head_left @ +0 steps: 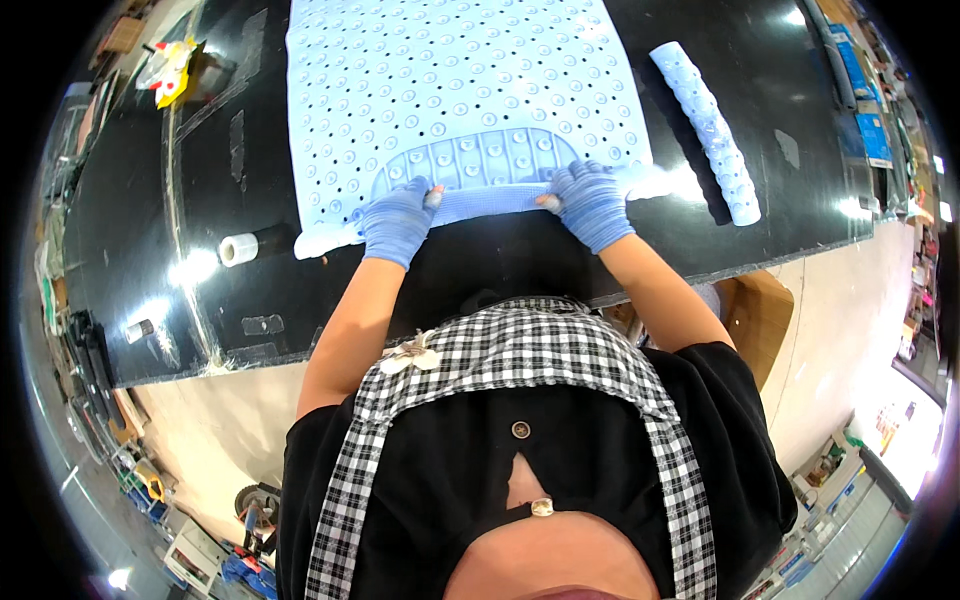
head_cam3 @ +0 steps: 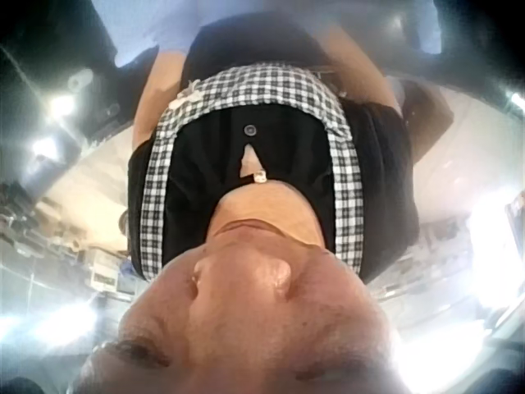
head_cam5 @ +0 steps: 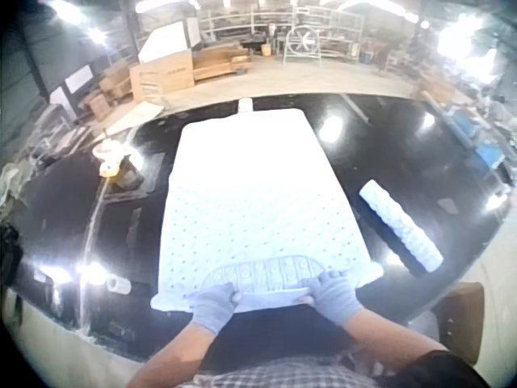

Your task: The person retrieves blue and gray perforated mats from a cardboard box, lays them on a black table, rolls each mat tightly, and secures the roll with clear tape. The person repeats this process for several mats, stacking the finished rolls on the table.

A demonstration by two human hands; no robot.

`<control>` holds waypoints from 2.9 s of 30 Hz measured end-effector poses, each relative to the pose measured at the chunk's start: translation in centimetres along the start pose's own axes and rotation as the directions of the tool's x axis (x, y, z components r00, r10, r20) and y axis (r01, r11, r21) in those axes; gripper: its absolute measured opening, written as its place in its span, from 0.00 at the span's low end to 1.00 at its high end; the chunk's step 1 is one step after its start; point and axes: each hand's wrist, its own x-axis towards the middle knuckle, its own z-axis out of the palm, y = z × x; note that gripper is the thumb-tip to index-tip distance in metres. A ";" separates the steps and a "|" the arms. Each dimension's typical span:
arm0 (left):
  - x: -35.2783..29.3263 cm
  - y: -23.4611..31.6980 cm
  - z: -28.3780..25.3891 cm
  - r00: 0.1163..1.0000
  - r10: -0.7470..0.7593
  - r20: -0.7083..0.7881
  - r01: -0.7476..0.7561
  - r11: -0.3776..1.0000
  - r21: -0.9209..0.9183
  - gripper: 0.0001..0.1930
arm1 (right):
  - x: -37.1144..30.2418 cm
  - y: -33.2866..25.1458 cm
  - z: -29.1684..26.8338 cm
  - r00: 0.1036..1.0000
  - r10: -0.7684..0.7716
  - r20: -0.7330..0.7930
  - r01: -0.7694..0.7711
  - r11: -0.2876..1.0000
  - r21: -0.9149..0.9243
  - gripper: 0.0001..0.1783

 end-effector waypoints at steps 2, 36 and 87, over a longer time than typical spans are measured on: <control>-0.4 -1.2 1.6 0.995 -0.003 -0.097 0.003 1.000 0.008 0.24 | 1.5 -0.2 -1.5 0.945 0.086 0.315 -0.140 0.978 0.152 0.33; 3.6 -7.5 3.2 0.829 0.001 -0.560 -0.027 0.999 -0.038 0.23 | 1.9 5.0 0.3 0.893 0.447 -0.044 -0.435 0.885 0.166 0.52; 17.2 -1.2 -6.8 0.775 0.411 -0.480 -0.292 0.907 0.304 0.25 | 25.1 8.4 -2.2 0.969 0.233 0.084 -0.246 0.945 0.217 0.27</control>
